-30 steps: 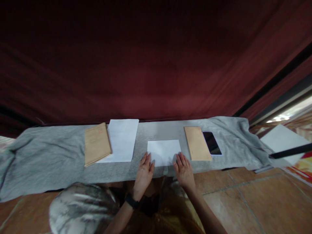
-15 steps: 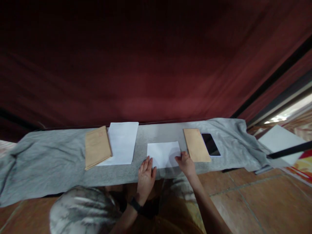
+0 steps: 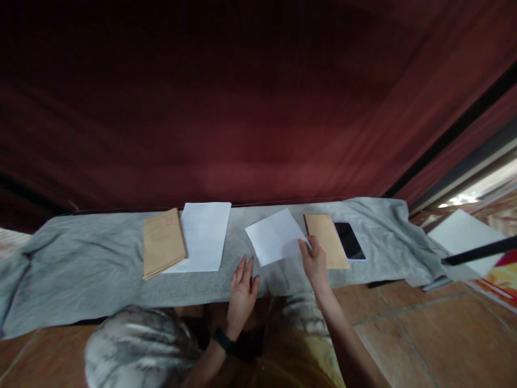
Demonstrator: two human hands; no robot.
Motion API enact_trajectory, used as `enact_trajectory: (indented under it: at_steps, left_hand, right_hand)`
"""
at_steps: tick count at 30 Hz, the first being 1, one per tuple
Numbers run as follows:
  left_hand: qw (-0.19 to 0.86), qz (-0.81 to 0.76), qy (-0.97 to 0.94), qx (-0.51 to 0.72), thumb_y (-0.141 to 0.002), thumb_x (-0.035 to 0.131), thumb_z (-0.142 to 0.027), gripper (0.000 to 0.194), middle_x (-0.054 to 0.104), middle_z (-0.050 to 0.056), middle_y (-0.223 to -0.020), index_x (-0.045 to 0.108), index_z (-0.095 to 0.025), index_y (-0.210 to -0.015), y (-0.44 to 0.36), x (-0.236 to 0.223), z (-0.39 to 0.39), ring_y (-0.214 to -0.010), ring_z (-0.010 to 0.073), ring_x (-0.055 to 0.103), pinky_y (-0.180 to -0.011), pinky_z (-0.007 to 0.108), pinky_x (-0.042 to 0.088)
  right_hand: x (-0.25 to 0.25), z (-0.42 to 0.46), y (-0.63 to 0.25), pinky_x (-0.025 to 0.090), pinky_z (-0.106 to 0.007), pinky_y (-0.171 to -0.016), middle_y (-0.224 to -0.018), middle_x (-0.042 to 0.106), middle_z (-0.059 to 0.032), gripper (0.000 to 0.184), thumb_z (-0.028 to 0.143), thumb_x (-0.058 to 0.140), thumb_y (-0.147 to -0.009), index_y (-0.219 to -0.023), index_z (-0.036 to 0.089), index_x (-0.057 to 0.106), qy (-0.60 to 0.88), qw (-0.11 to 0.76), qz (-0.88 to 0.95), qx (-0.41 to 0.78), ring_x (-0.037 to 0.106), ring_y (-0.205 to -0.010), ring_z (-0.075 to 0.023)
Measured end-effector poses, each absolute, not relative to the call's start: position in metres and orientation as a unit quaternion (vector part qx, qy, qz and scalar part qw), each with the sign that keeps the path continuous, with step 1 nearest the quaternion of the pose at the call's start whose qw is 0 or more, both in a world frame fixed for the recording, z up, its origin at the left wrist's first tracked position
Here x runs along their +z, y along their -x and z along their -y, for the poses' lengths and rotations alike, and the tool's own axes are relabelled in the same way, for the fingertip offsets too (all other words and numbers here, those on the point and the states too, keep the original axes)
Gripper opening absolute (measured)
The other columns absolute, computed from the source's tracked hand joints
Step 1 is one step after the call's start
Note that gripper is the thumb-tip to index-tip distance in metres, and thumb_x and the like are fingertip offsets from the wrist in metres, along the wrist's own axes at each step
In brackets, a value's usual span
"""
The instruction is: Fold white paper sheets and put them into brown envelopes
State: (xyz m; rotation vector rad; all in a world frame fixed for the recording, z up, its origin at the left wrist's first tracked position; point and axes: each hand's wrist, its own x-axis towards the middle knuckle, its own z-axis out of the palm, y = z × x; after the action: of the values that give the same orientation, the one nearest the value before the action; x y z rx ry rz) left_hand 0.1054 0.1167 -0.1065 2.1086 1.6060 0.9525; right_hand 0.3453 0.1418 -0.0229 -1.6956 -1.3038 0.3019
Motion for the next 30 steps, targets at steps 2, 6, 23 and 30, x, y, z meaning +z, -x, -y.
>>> enact_trajectory:
  at_steps: [2,6,23,30]
  left_hand:
    - [0.179,-0.556,-0.734,0.346,-0.099,0.047,-0.032,0.053,0.039,0.010,-0.159,0.041,-0.025,-0.151,-0.105,-0.103,-0.118,-0.145,0.0271,0.038,-0.118,0.050,0.037]
    - [0.205,-0.547,-0.721,0.373,-0.099,0.047,-0.031,0.053,0.038,0.008,-0.160,0.041,-0.028,-0.151,-0.098,-0.098,-0.124,-0.147,0.0252,0.035,-0.120,0.048,0.034]
    - [0.215,-0.448,-0.827,0.262,-0.103,0.040,-0.040,0.046,0.049,0.010,-0.153,0.050,-0.022,-0.144,-0.125,-0.078,-0.170,-0.144,0.0210,0.041,-0.118,0.044,0.040]
    - [0.147,-0.359,-0.917,0.091,-0.104,0.034,-0.048,0.051,0.038,0.003,-0.161,0.043,-0.027,-0.150,-0.186,-0.083,-0.189,-0.151,0.0226,0.028,-0.124,0.050,0.023]
  right_hand:
    - [-0.007,-0.143,-0.346,0.054,-0.031,-0.076,-0.095,0.074,-0.0079,0.029,0.043,0.045,-0.100,-0.107,0.020,0.061,0.648,0.523,0.548,0.077,0.070,-0.088,-0.0220]
    - [-0.005,-0.138,-0.341,0.053,-0.038,-0.098,-0.119,0.070,-0.0100,0.020,0.026,0.045,-0.100,-0.113,0.022,0.060,0.550,0.512,0.658,0.050,0.065,-0.114,-0.0211]
    - [-0.104,-0.081,-0.342,0.038,-0.051,-0.119,-0.151,0.051,-0.0095,0.085,-0.003,0.045,-0.065,-0.147,0.020,0.047,0.526,0.269,0.796,0.133,0.043,-0.142,-0.0227]
    - [-0.105,-0.079,-0.338,0.032,-0.056,-0.121,-0.151,0.050,-0.0137,0.081,0.007,0.056,-0.069,-0.149,0.016,0.045,0.506,0.217,0.826,0.120,0.036,-0.146,-0.0278]
